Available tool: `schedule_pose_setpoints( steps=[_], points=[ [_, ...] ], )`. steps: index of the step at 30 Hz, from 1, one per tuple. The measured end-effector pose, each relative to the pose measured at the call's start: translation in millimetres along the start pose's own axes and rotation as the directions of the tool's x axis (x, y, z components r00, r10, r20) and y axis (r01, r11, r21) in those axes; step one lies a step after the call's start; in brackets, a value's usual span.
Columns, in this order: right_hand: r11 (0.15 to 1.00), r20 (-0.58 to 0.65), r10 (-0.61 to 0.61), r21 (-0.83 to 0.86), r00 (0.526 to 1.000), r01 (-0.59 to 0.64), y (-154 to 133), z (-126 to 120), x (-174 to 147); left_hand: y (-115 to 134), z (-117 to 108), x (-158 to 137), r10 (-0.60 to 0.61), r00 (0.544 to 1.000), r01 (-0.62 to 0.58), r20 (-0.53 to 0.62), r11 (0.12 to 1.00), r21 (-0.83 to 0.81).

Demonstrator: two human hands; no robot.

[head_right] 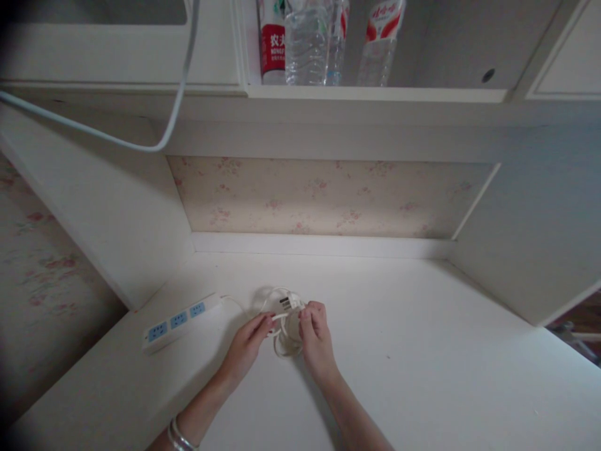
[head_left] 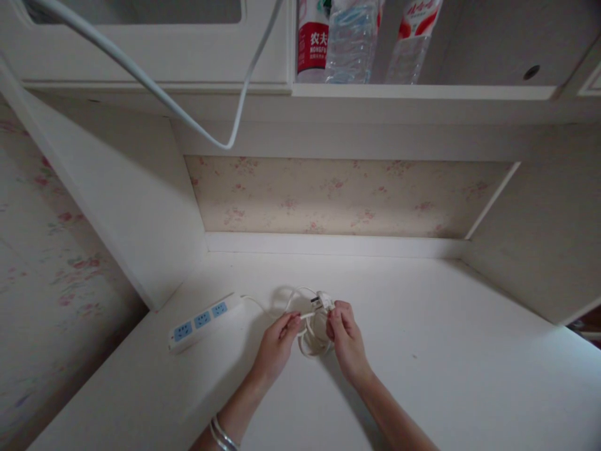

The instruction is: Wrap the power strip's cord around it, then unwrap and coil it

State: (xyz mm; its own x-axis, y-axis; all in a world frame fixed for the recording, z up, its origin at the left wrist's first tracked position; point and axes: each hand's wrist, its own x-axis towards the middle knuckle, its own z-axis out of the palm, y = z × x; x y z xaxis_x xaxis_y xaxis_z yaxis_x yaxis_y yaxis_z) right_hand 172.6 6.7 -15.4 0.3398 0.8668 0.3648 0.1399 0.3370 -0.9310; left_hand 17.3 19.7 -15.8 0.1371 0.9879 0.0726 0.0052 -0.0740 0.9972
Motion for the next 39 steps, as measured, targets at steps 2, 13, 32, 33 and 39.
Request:
schedule_pose_setpoints(
  steps=[2,13,32,33,39],
  points=[
    [0.997,0.027,-0.031,-0.074,0.999,0.033,2,-2,1,-1,2,1,-0.074,0.996,0.079,0.050,0.991,-0.109],
    [0.973,-0.175,-0.018,-0.229,0.984,-0.023,12,-16,13,-1,1,-2,-0.196,0.955,0.235,0.222,0.957,-0.168],
    [0.986,-0.014,0.150,-0.074,0.989,-0.150,5,-4,4,0,2,-1,-0.111,0.967,0.168,0.231,0.955,-0.245],
    [0.985,0.017,0.145,-0.093,0.989,-0.143,4,-2,2,2,2,-2,-0.106,0.962,0.173,0.253,0.951,-0.258],
    [0.980,0.098,0.170,-0.125,0.981,-0.158,4,3,-2,8,4,-5,-0.146,0.943,0.250,0.300,0.905,-0.345]
  ],
)
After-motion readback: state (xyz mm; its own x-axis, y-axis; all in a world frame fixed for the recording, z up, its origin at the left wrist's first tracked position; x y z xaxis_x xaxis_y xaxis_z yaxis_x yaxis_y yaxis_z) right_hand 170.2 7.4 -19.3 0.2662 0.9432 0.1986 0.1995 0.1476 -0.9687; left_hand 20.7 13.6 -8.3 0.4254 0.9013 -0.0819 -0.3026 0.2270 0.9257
